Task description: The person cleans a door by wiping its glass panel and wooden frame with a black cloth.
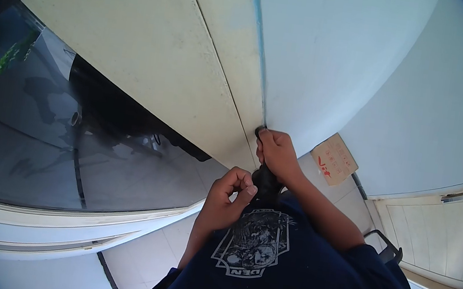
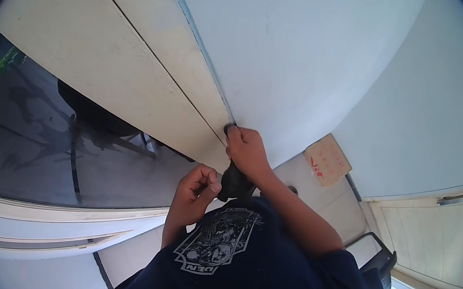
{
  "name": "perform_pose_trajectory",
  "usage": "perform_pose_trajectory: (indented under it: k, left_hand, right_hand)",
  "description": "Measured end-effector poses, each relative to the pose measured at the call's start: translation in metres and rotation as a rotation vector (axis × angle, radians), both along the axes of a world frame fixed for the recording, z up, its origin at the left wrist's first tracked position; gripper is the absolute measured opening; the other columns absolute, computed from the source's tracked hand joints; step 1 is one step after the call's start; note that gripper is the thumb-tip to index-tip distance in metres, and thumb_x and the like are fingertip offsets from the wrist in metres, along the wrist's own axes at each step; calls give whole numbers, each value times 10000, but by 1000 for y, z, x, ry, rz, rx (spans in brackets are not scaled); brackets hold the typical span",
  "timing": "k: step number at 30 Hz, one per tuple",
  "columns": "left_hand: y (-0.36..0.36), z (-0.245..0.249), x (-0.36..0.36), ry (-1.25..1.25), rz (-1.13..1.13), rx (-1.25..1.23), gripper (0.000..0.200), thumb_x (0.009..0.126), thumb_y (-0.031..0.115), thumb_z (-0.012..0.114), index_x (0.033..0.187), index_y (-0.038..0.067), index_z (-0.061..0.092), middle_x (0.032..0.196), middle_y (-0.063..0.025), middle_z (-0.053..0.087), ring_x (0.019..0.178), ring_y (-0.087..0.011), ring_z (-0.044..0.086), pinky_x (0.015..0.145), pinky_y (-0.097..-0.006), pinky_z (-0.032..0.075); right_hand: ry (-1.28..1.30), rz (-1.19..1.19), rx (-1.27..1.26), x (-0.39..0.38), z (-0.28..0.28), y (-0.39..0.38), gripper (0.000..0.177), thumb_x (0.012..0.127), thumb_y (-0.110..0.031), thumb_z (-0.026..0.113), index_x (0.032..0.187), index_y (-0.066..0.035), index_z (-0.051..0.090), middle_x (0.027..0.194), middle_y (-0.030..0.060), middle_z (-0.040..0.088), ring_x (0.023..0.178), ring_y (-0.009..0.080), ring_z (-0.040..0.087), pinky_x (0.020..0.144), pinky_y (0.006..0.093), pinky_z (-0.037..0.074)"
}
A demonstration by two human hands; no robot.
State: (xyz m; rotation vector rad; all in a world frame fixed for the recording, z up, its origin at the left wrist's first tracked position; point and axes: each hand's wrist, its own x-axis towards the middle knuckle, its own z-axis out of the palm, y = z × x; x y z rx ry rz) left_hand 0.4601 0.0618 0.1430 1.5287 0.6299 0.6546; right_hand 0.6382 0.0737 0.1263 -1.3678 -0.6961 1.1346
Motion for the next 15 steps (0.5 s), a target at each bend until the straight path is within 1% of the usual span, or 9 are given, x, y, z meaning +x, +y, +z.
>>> perform_pose_trajectory:
  k: [2, 4, 6, 9, 11, 13, 15]
  left_hand:
    - [0, -1, -3, 15, -1, 1, 98, 973, 73, 600, 976, 31, 512, 785, 19, 546, 722, -38, 498, 711, -229, 436]
    - [0, 0, -4, 28, -7, -3, 98, 974, 76, 600, 976, 31, 513, 781, 20, 544, 721, -37, 497, 711, -229, 435]
    - [-1, 1, -4, 40, -19, -12, 98, 974, 79, 600, 975, 31, 514, 778, 21, 543, 720, -37, 495, 710, -229, 435]
    - [0, 5, 0, 65, -24, 28, 96, 976, 80, 597, 972, 31, 515, 774, 22, 540, 711, -37, 491, 710, -228, 433]
    - [-1, 4, 0, 34, -24, 23, 98, 977, 82, 597, 972, 30, 513, 771, 22, 541, 704, -38, 489, 708, -229, 432]
    - [-2, 5, -1, 62, -33, 36, 100, 978, 84, 596, 972, 30, 513, 771, 21, 543, 705, -38, 490, 707, -230, 432]
    - [3, 6, 0, 84, -50, 63, 101, 980, 87, 596, 971, 30, 512, 772, 20, 546, 706, -37, 492, 705, -231, 433]
  right_hand:
    - [2, -3, -3, 0, -4, 1, 413, 1010, -284, 471, 662, -66, 515, 542, 12, 500, 462, 90, 435, 478, 264, 353]
    - [18, -15, -8, 0, 10, 3, 413, 1011, -285, 471, 662, -67, 514, 541, 9, 497, 464, 89, 435, 479, 263, 353]
    - [-22, 7, 107, 2, 32, 2, 406, 1005, -286, 476, 664, -71, 518, 539, 10, 494, 466, 88, 438, 477, 263, 353]
    - [11, -24, 97, 3, 7, 3, 409, 1008, -290, 474, 667, -70, 520, 536, 7, 493, 466, 84, 436, 478, 263, 354]
    - [24, -25, 70, 7, 3, 3, 415, 1014, -289, 469, 665, -70, 516, 533, 6, 490, 465, 84, 435, 477, 264, 354]
    - [48, -37, 39, 5, 2, 0, 421, 1019, -289, 464, 663, -70, 512, 530, 6, 487, 464, 83, 434, 477, 265, 355]
    - [-42, -32, 101, 4, 11, 2, 426, 1019, -291, 464, 658, -68, 507, 526, 7, 483, 461, 82, 434, 473, 270, 356]
